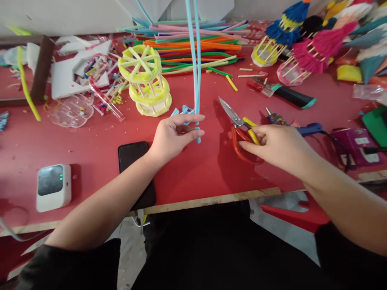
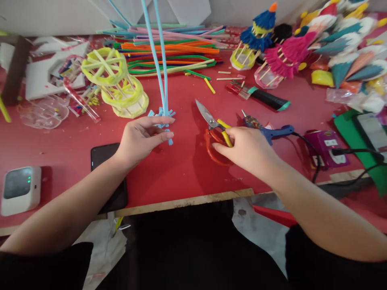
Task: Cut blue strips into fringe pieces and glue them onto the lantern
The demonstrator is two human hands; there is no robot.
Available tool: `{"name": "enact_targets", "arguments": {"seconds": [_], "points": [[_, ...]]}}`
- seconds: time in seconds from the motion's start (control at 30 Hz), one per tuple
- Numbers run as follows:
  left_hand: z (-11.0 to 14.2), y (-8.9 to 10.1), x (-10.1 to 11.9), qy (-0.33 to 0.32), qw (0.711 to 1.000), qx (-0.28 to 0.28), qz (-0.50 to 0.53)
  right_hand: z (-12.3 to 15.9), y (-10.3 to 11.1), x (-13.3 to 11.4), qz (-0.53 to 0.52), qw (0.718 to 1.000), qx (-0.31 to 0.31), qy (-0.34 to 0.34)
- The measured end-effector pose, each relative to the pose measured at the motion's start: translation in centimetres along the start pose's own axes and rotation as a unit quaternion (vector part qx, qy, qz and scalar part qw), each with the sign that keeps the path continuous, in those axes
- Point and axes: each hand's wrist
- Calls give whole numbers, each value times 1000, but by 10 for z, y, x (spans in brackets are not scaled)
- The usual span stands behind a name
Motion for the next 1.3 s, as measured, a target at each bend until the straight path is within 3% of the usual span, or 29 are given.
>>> {"name": "enact_targets", "arguments": {"seconds": [0.17,0.27,0.33,0.37,0.43,0.47,0.53,0.67,0.77,0.9,1.07,1.3], "points": [[2,-1,3,-6,1000,-11,-1,-4,-7,-10,107,993,35,25],[2,-2,2,-10,1000,-20,-9,-6,-3,-18,74,994,67,51],[2,-3,0,-25,999,-29,-20,-12,-1,-29,-73,989,117,55],[3,-3,-1,-41,998,-31,-30,-17,-2,-36,-186,971,138,51],[4,-3,-3,-84,994,-35,-60,-29,-8,-47,-409,904,116,52],[5,-2,-4,-106,991,-37,-78,-35,-13,-51,-478,871,96,55],[5,-2,-5,-138,983,-46,-116,-45,-26,-55,-536,839,67,66],[3,0,-6,-172,966,-65,-179,-48,-48,-53,-543,834,56,85],[2,-1,-5,-179,962,-74,-194,-44,-54,-50,-534,836,86,86],[2,-2,-7,-129,975,-72,-165,-42,-52,-51,-525,834,151,79],[0,-2,-11,-45,992,-42,-107,-43,-50,-52,-516,836,174,59],[0,-1,-9,-64,984,-31,-162,-46,-52,-50,-547,814,182,73]]}}
Point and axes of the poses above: each hand's wrist, its own z-axis away from the middle knuckle, its own y-axis out of the back of the hand, x = y × z, and after that the axes turned 5 degrees about y, right-handed
